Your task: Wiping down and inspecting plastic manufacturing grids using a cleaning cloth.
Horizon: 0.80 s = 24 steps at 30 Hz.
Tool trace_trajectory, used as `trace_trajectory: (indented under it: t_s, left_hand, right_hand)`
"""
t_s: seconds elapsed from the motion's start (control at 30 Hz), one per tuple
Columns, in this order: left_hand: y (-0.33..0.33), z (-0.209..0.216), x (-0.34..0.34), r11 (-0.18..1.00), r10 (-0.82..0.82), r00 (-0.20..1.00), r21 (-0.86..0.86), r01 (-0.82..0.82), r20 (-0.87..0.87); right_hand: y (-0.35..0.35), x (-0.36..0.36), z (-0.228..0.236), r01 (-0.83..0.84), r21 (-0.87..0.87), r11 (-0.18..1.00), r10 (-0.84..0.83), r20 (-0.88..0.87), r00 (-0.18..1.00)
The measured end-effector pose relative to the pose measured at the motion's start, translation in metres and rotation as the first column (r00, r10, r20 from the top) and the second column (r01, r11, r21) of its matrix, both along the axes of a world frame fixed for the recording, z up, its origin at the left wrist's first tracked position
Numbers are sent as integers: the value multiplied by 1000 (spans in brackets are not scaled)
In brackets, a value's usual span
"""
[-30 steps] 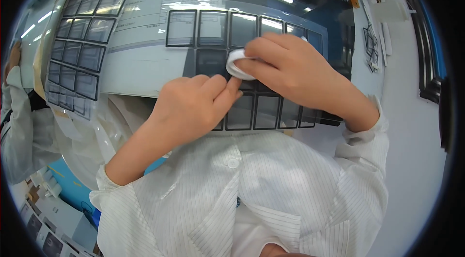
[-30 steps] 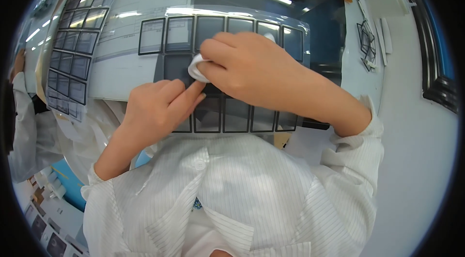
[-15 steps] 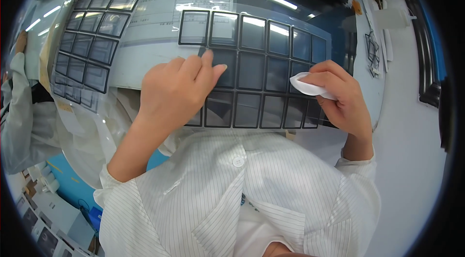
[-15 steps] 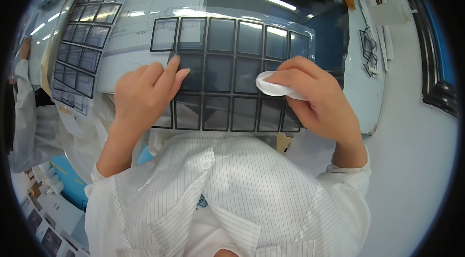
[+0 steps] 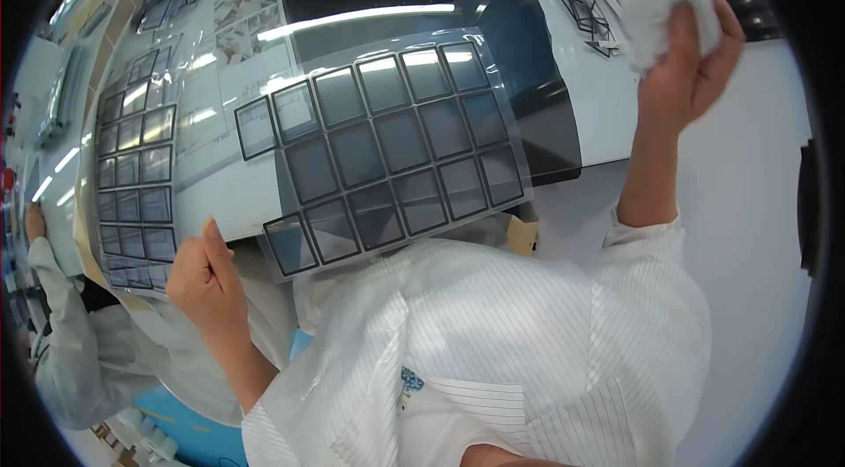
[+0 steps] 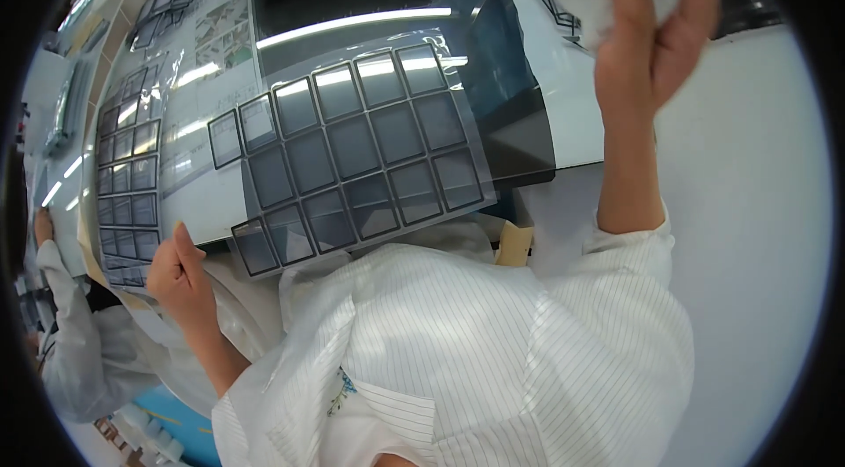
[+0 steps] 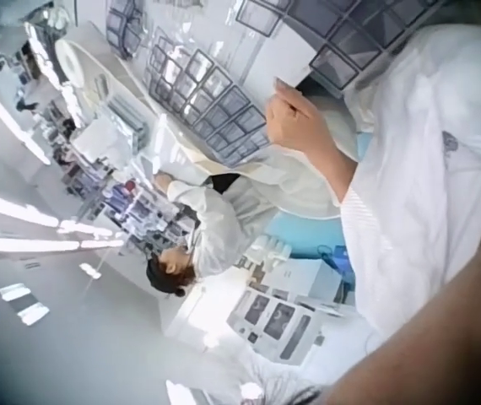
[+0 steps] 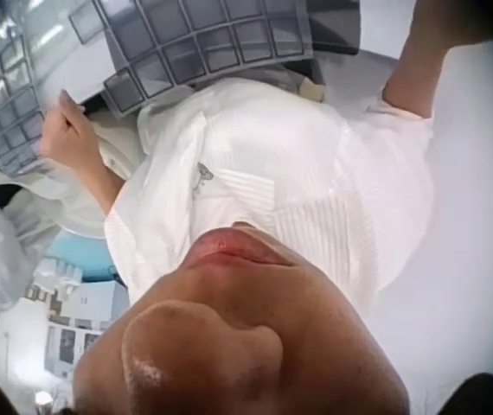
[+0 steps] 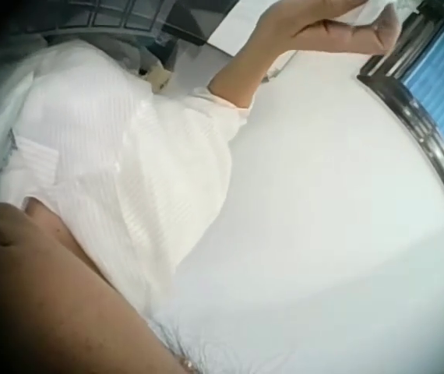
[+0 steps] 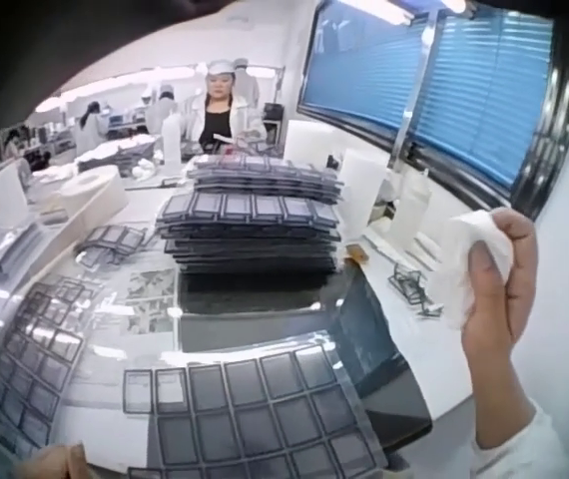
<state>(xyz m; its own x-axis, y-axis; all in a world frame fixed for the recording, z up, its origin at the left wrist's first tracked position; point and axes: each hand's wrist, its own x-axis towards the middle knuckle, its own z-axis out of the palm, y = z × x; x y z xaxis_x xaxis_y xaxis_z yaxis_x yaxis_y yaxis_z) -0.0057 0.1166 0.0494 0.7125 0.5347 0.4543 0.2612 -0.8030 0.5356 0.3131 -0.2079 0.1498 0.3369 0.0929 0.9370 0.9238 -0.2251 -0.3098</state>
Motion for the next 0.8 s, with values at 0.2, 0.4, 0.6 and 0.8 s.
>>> trace_trajectory:
  t_s: [0.2,0.4,0.6,0.8]
  left_hand:
    - [-6,-5,-23,962,78,902,-207,-180,-425]
    - [-10,-19,-19,534,-239,949,-844,-48,-205]
    - [-26,-10,-16,432,-253,963,-901,29,-90]
    - [-43,10,-7,476,-130,992,-877,65,3]
  right_hand:
    - [-5,18,-21,-479,-642,598,-151,-678,719]
    - [22,25,-103,-310,-702,641,-208,-548,811]
    - [53,12,-103,-320,-739,593,-222,-532,817]
    - [28,2,-68,-225,-725,651,-247,-483,840]
